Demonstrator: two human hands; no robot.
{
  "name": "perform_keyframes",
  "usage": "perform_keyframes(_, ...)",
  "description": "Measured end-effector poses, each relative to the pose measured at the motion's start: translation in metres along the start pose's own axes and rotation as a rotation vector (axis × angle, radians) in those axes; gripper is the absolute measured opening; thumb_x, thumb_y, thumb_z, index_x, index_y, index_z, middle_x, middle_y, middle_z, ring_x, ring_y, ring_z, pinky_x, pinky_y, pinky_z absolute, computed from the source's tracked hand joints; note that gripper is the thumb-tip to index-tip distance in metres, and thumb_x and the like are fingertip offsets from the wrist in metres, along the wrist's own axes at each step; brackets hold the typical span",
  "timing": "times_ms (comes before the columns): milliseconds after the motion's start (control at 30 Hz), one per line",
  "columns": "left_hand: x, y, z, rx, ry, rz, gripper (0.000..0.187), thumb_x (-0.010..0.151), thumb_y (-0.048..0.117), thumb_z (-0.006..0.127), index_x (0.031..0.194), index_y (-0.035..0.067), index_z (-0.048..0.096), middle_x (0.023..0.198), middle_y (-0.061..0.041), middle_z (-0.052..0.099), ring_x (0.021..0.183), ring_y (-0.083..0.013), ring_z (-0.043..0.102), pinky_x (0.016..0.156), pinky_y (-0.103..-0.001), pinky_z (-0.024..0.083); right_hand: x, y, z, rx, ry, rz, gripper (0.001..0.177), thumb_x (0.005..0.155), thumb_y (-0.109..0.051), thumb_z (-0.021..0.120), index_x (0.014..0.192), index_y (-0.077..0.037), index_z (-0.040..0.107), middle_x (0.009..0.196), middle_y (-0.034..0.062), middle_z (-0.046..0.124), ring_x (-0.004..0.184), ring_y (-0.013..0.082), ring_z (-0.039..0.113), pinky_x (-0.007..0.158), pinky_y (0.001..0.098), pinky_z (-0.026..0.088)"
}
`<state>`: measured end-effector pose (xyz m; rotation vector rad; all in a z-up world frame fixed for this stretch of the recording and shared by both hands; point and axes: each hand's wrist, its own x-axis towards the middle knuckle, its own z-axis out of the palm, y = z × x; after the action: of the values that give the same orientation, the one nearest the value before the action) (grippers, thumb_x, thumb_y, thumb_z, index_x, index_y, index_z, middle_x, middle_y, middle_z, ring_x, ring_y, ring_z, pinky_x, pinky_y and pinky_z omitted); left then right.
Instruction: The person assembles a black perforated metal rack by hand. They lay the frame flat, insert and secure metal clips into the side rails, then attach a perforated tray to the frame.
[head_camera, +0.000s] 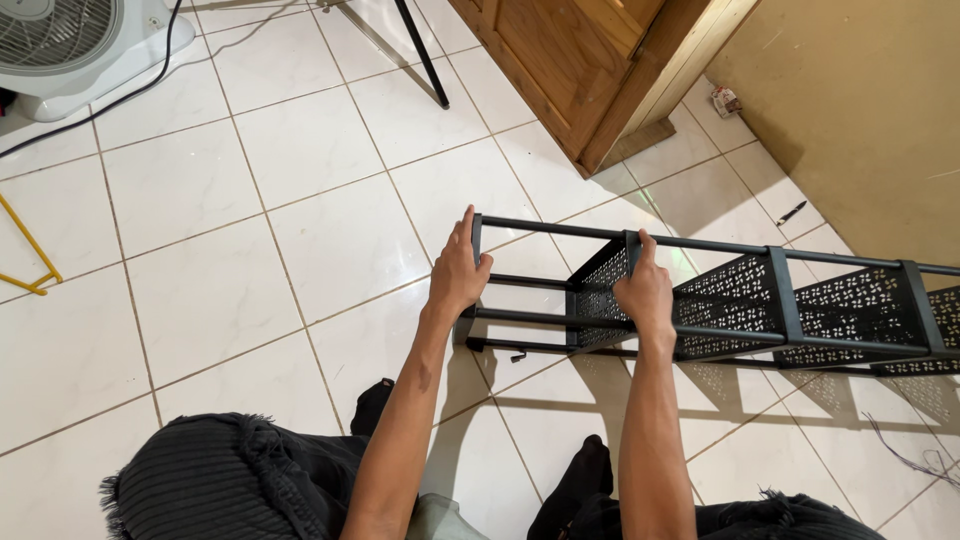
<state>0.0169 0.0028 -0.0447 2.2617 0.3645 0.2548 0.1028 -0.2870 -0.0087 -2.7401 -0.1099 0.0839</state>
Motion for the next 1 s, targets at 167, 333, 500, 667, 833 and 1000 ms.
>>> perform_keyframes(167,-0.003,0.006,-0.007,0.040,0.041,0.037,0.072,0.092,0.028,0.068,0.155,0.018,0.034,0.136,-0.033,0.053,0.106,-0.0469,0.067,0.084,-0.048,0.059,-0.010,-0.007,-0.036,-0.088,-0.196,0.026,0.090,0.075,-0.012,0.078,0.154,-0.016,0.035,0.088,0.0205,0.075,0.087,0.0372,0.073,0.082,0.0463,0.059)
perform_keyframes(333,-0.007,0.021,-0.022,0.055,-0.037,-0.094,0.050,0.096,0.029,0.061,0.143,0.022,0.045,0.113,-0.021,0.066,0.083,-0.0362,0.075,0.067,-0.046,0.061,-0.013,-0.007,-0.046,-0.025,-0.163,0.038,0.060,0.077,-0.028,0.083,0.130,-0.007,0.063,0.090,0.0175,0.078,0.089,0.0313,0.076,0.083,0.0431,0.060)
perform_keyframes(500,-0.005,0.025,-0.025,0.138,0.007,-0.059,0.037,0.102,0.029,0.056,0.137,0.019,0.051,0.103,-0.022,0.066,0.077,-0.0386,0.073,0.061,-0.048,0.059,-0.002,-0.005,-0.022,-0.037,-0.040,0.112,0.056,0.087,-0.052,0.078,0.112,-0.003,0.072,0.084,0.0192,0.075,0.089,0.0348,0.073,0.081,0.0467,0.056)
perform_keyframes(667,0.020,0.018,-0.017,0.330,-0.081,0.002,0.030,0.107,0.032,0.051,0.131,0.014,0.056,0.092,-0.024,0.068,0.074,-0.0402,0.072,0.061,-0.048,0.058,0.005,0.009,0.006,0.061,0.129,0.072,0.036,0.084,-0.034,0.072,0.100,-0.002,0.076,0.080,0.0163,0.075,0.080,0.0337,0.075,0.078,0.0453,0.056)
perform_keyframes(833,0.026,0.023,-0.020,0.332,-0.041,0.073,0.031,0.111,0.033,0.046,0.129,0.010,0.056,0.091,-0.025,0.068,0.066,-0.0384,0.073,0.049,-0.044,0.057,0.005,0.005,0.012,0.048,0.311,0.010,0.026,0.083,-0.026,0.075,0.092,-0.002,0.077,0.077,0.0172,0.074,0.074,0.0349,0.071,0.075,0.0469,0.055)
perform_keyframes(1000,0.033,0.028,-0.032,0.323,0.222,0.276,0.029,0.106,0.029,0.050,0.127,0.011,0.056,0.115,-0.035,0.065,0.051,-0.0363,0.070,0.035,-0.038,0.054,0.000,-0.005,0.013,0.205,0.516,-0.103,0.026,0.093,-0.027,0.077,0.094,-0.001,0.076,0.078,0.0176,0.072,0.070,0.0327,0.070,0.074,0.0440,0.054)
